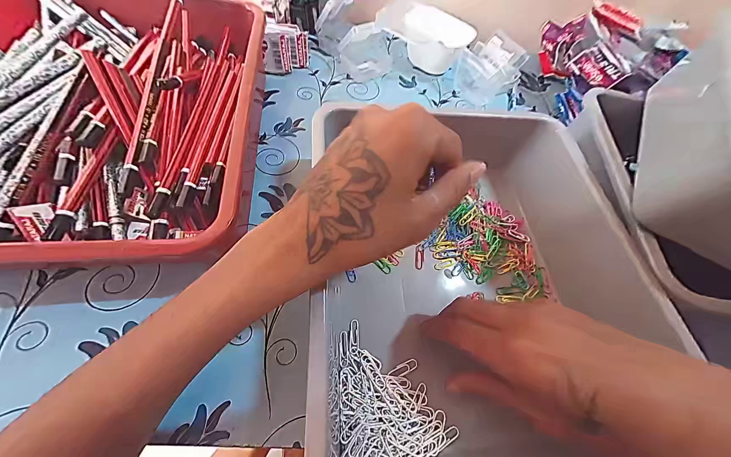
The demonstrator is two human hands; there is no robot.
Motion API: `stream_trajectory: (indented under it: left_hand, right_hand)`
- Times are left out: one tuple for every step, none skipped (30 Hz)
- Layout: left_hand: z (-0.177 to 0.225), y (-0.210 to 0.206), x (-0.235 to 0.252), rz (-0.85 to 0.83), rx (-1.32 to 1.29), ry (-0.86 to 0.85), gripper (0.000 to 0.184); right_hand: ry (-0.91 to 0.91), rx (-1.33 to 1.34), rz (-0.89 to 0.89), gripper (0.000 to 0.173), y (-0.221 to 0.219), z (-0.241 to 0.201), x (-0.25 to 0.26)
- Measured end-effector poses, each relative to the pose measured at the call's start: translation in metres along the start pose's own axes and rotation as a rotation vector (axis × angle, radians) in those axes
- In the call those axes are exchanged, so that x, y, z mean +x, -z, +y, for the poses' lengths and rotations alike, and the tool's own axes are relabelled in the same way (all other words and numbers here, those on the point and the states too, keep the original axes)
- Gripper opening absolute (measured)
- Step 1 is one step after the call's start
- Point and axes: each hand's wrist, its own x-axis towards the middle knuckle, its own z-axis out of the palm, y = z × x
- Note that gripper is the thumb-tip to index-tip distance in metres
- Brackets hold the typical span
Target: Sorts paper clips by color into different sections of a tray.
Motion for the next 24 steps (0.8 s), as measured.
stream_trajectory:
  left_hand:
    - [-0.003,-0.001,0.001,0.094,-0.002,0.037,0.032]
    - [-0.006,-0.002,0.002,0.189,0.001,0.083,0.031]
    - [-0.009,-0.002,0.003,0.257,0.018,0.142,0.03]
    - [-0.012,-0.001,0.003,0.299,0.05,0.199,0.028]
    - [-0.016,0.001,0.003,0.312,0.085,0.254,0.025]
    - [-0.019,0.003,0.004,0.299,0.107,0.308,0.024]
    - [-0.021,0.004,0.004,0.267,0.108,0.369,0.025]
    - [-0.023,0.004,0.005,0.233,0.099,0.425,0.027]
    - [-0.025,0.004,0.006,0.208,0.087,0.466,0.03]
    - [-0.025,0.004,0.006,0.194,0.086,0.49,0.032]
    - [-0.025,0.003,0.006,0.184,0.097,0.499,0.033]
    - [-0.025,0.003,0.005,0.177,0.101,0.498,0.034]
    - [-0.025,0.003,0.005,0.162,0.11,0.498,0.034]
    - [-0.025,0.003,0.006,0.134,0.118,0.508,0.035]
    - [-0.024,0.004,0.007,0.099,0.119,0.528,0.036]
    - [-0.023,0.004,0.007,0.06,0.125,0.547,0.036]
    - [-0.023,0.004,0.008,0.029,0.134,0.556,0.036]
    - [-0.024,0.004,0.008,0.008,0.148,0.551,0.037]
    - [-0.025,0.004,0.007,-0.011,0.168,0.538,0.038]
    - [-0.025,0.003,0.007,-0.027,0.185,0.527,0.038]
    - [-0.026,0.003,0.007,-0.035,0.194,0.515,0.037]
    - [-0.026,0.003,0.007,-0.041,0.199,0.509,0.037]
    - [-0.027,0.003,0.007,-0.045,0.205,0.506,0.037]
    - [-0.026,0.003,0.007,-0.054,0.209,0.511,0.037]
  right_hand:
    - [0.015,0.062,-0.041,0.037,-0.001,-0.006,0.0]
    - [0.034,0.162,-0.096,0.035,0.0,-0.012,0.0]
    - [0.056,0.273,-0.144,0.03,0.001,-0.017,0.0]
    - [0.08,0.358,-0.174,0.026,0.002,-0.022,-0.001]
    - [0.103,0.376,-0.161,0.024,0.001,-0.024,-0.001]
    - [0.108,0.339,-0.12,0.023,0.0,-0.025,-0.002]
    - [0.096,0.269,-0.077,0.022,-0.001,-0.024,-0.002]
    - [0.074,0.186,-0.038,0.023,-0.002,-0.022,-0.003]
    - [0.046,0.112,-0.015,0.024,-0.002,-0.018,-0.003]
    - [0.017,0.057,-0.01,0.026,-0.002,-0.013,-0.004]
    - [-0.007,0.022,-0.009,0.027,-0.002,-0.009,-0.004]
    - [-0.023,0.004,-0.007,0.028,-0.003,-0.006,-0.005]
    - [-0.028,-0.012,-0.003,0.03,-0.003,-0.004,-0.005]
    - [-0.023,-0.018,-0.005,0.03,-0.003,-0.003,-0.005]
    - [-0.013,-0.017,-0.007,0.031,-0.004,-0.003,-0.005]
    - [-0.002,-0.007,-0.012,0.033,-0.005,-0.004,-0.005]
    - [0.007,0.001,-0.017,0.033,-0.007,-0.006,-0.003]
    - [0.018,0.001,-0.019,0.033,-0.009,-0.009,0.0]
    - [0.035,0.005,-0.014,0.03,-0.013,-0.011,0.003]
    - [0.056,0.025,-0.003,0.026,-0.016,-0.013,0.005]
    - [0.085,0.068,0.009,0.021,-0.018,-0.015,0.007]
    - [0.117,0.138,0.016,0.017,-0.019,-0.017,0.008]
    - [0.146,0.208,0.024,0.018,-0.018,-0.019,0.008]
    - [0.163,0.246,0.037,0.019,-0.016,-0.02,0.008]
